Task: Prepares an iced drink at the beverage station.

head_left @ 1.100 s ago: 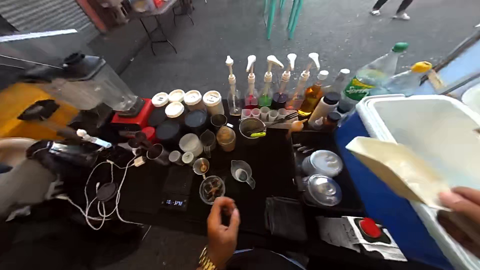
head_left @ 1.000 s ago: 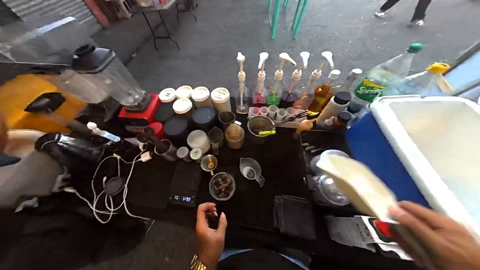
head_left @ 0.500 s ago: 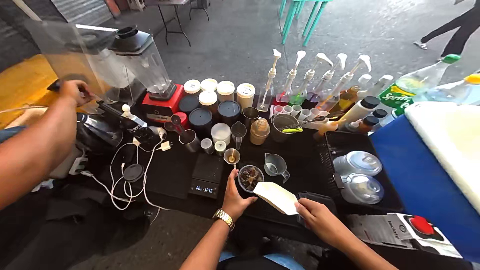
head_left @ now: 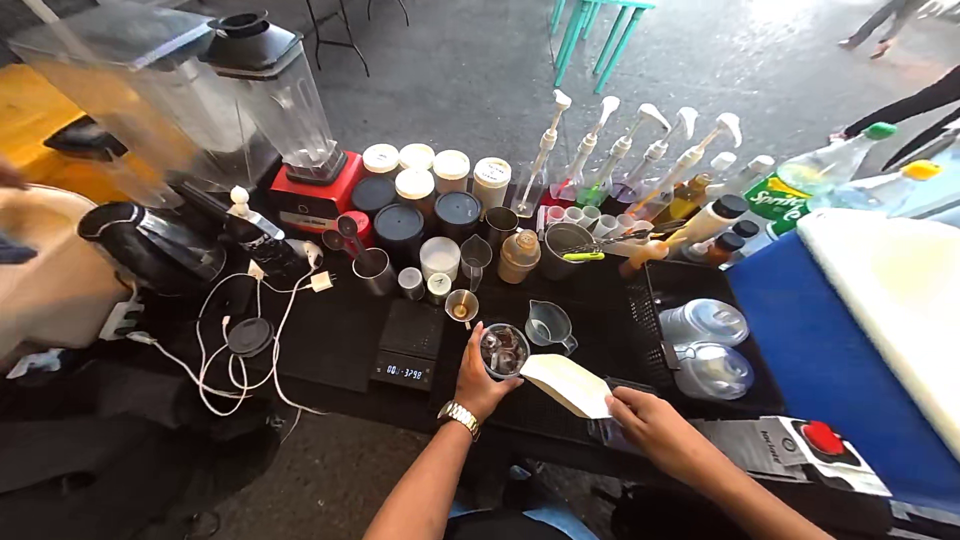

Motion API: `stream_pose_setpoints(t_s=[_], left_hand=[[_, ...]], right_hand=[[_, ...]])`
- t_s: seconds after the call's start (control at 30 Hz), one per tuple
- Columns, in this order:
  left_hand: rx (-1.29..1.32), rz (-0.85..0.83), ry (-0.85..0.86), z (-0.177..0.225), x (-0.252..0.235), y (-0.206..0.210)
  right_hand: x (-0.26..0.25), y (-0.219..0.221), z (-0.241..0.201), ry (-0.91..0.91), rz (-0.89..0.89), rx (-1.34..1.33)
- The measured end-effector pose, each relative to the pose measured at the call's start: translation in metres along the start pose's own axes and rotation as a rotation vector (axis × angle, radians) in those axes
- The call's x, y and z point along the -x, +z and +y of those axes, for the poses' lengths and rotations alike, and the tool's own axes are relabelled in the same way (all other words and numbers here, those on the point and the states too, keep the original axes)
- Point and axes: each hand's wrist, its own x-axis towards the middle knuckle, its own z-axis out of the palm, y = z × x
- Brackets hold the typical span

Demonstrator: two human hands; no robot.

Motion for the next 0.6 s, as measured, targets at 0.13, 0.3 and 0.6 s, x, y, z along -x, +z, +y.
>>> stream_pose_setpoints(t_s=[0.13, 0.3, 0.6], left_hand=[[-0.006, 0.073, -0.025, -0.002, -0.001, 0.004], [-0.047, 0.055, -0.025, -0.007, -0.001, 0.004], [-0.054, 0.131, -0.064, -0.008, 0.003, 0.007]], right_hand=[[0.007, -0.005, 0.001, 0.01, 0.029, -0.033], [0.013, -0.009, -0.002, -0.005, 0.083, -0.069], [0.001, 0.002, -0.037, -0.089, 0.215, 0.197]])
